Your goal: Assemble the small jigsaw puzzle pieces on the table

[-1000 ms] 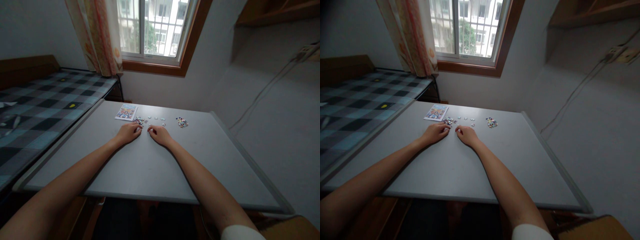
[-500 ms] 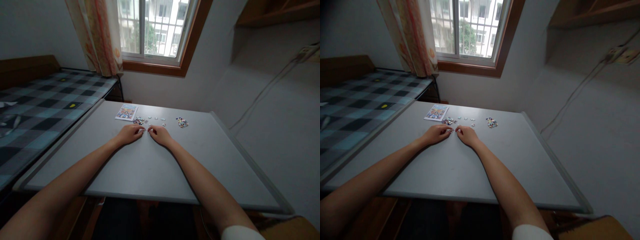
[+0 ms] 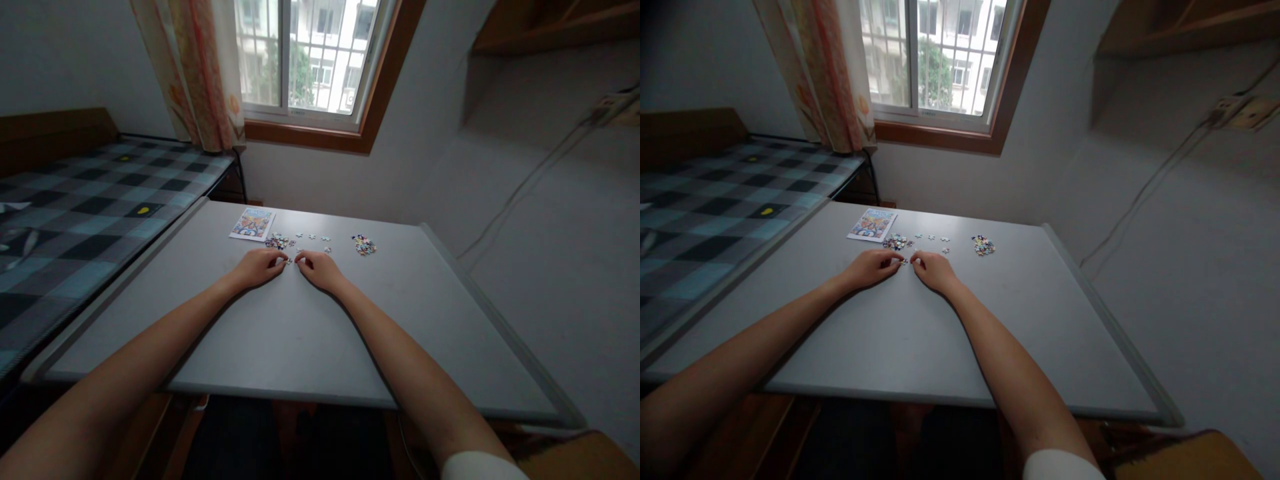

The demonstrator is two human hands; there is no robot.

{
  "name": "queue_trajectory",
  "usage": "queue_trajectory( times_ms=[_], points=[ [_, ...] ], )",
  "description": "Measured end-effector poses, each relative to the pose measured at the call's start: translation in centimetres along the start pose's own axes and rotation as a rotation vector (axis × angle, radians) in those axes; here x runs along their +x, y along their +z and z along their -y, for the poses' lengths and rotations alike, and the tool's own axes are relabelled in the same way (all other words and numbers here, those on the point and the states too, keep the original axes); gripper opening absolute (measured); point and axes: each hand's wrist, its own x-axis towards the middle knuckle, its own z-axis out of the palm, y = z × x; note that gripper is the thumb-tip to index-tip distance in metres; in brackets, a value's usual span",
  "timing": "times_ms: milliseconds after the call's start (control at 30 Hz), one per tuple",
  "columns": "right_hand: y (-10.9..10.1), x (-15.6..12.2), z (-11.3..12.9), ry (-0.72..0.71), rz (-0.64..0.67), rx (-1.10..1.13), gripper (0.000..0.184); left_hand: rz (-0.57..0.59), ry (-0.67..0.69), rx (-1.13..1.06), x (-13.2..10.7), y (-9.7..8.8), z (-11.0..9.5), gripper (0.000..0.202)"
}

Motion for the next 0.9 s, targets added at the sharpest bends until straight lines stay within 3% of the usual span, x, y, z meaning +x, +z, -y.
queue_trajectory(
  times_ms=[100,267,600,900],
  points=[
    [0.0,0.0,0.0,-0.034,-0.012,-0.016,0.024,-0.004,0.008,0.002,0.0,0.2,0.2,0.037],
    [-0.1,0.4,0.4,-0.12,-0.185,-0.191,0.031,-0.006,-0.001,0.007,0.1,0.4,0.2,0.037],
    [0.5,1.5,0.5,-0.099,0.036,-0.352,0.06,-0.028,-0.008,0.025,0.2,0.7,0.3,0.036],
    [0.4,1.0,0.7,-0.077,-0.017,-0.344,0.055,-0.02,0.004,0.016,0.1,0.6,0.4,0.037]
  ],
)
